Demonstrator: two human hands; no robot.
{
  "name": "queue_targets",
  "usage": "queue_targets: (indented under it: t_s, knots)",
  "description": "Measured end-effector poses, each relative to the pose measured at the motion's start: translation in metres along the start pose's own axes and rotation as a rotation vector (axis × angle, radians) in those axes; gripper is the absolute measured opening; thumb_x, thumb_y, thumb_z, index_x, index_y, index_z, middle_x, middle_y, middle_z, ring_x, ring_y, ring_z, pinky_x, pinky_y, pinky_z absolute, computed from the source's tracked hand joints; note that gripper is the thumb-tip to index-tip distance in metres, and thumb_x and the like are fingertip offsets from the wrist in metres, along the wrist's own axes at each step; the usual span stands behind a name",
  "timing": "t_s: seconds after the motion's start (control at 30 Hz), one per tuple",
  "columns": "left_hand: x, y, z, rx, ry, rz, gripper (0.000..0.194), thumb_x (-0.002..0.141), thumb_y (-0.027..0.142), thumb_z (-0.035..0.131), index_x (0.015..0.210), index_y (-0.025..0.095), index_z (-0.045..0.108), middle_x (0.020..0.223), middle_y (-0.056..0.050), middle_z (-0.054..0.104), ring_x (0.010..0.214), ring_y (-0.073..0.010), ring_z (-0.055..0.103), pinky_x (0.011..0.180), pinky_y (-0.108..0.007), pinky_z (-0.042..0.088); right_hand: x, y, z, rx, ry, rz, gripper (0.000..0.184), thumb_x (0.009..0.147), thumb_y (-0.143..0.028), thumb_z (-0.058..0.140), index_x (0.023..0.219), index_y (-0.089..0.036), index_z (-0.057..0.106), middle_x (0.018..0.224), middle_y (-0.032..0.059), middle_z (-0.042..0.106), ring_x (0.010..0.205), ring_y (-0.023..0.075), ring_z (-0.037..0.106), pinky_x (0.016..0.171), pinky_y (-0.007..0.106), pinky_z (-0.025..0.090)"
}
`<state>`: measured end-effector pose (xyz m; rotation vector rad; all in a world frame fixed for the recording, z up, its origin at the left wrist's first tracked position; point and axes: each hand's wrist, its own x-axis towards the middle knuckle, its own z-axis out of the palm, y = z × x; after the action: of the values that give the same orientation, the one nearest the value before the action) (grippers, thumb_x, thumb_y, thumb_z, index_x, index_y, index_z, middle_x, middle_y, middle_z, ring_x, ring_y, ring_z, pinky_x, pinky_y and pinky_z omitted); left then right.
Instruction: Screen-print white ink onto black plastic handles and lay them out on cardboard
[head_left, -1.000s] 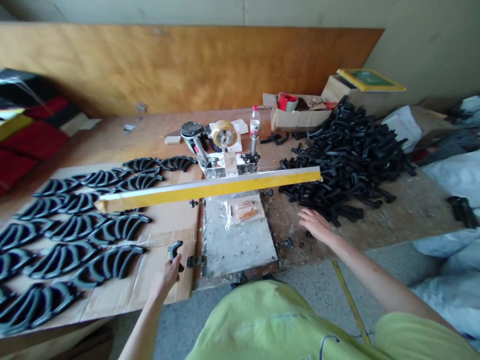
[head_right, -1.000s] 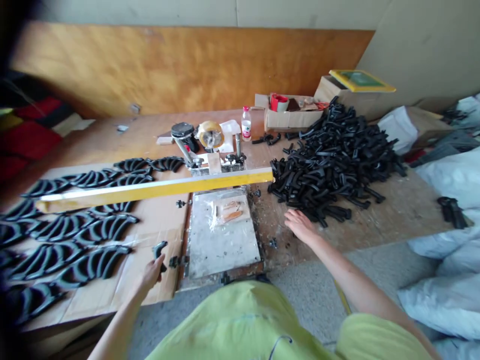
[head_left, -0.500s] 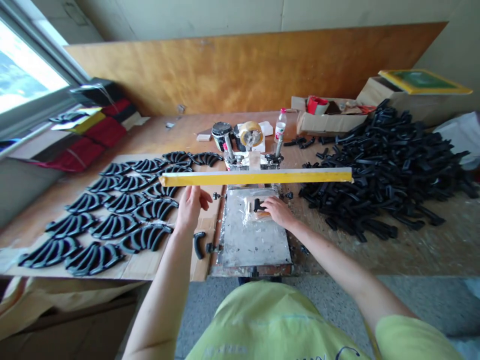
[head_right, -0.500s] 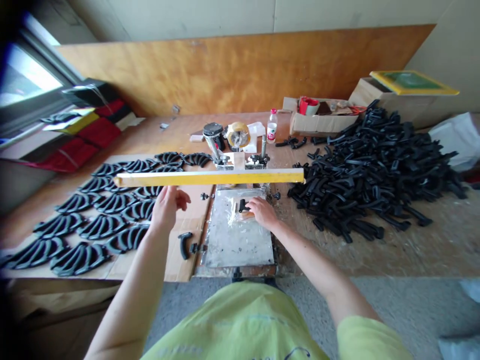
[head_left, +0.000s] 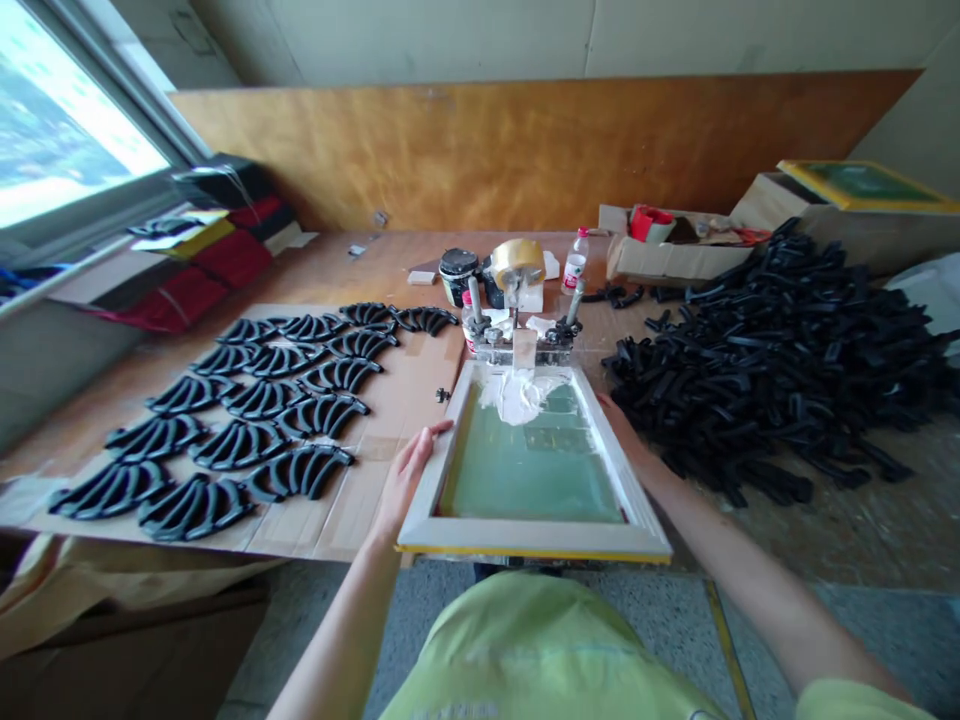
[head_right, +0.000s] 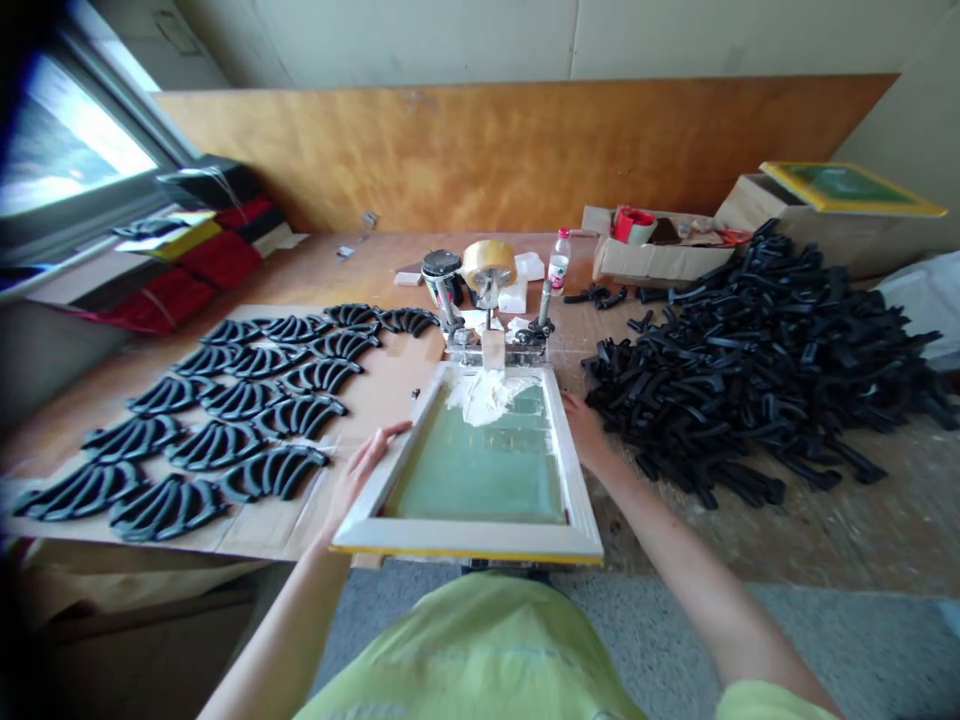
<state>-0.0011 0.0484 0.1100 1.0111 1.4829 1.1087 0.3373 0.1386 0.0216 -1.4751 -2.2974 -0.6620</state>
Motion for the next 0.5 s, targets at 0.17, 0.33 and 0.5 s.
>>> queue_targets:
  t_s: [0.17,0.33,0.5]
  knots:
    - [0.001,-0.07,0.002,-0.031,-0.078,-0.147,0.074,0.075,0.053,0.065,0.14,0.023,0.046,0.086,-0.003,0.069,0.07,-0.0179,0.062,0.061,-0.025,0.048,0.059,0.009,-0.008,0.408,-0.019,0.198,0.039,0.086,-0.024,0.058,0.124,-0.016,0.058,0.124,0.0126,0.058,0.114,0.0247,0.054,0.099,0.038,0.044]
    - [0.016,-0.109,0.007,-0.001,-0.057,-0.143,0.072,0.077,0.052,0.064,0.139,0.021,0.046,0.082,-0.002,0.067,0.071,-0.0169,0.063,0.065,-0.026,0.05,0.121,-0.052,-0.004,0.437,-0.298,0.068,0.028,0.082,-0.016,0.059,0.11,-0.018,0.061,0.107,0.0123,0.064,0.102,0.0255,0.058,0.087,0.034,0.046]
    - [0.017,-0.111,0.007,-0.053,-0.031,-0.174,0.067,0.074,0.05,0.067,0.133,0.021,0.053,0.08,-0.002,0.067,0.072,-0.0173,0.063,0.066,-0.026,0.05,0.091,-0.072,-0.004,0.433,-0.438,-0.091,0.015,0.082,-0.01,0.051,0.088,-0.016,0.063,0.088,0.0102,0.066,0.087,0.0234,0.06,0.076,0.031,0.045]
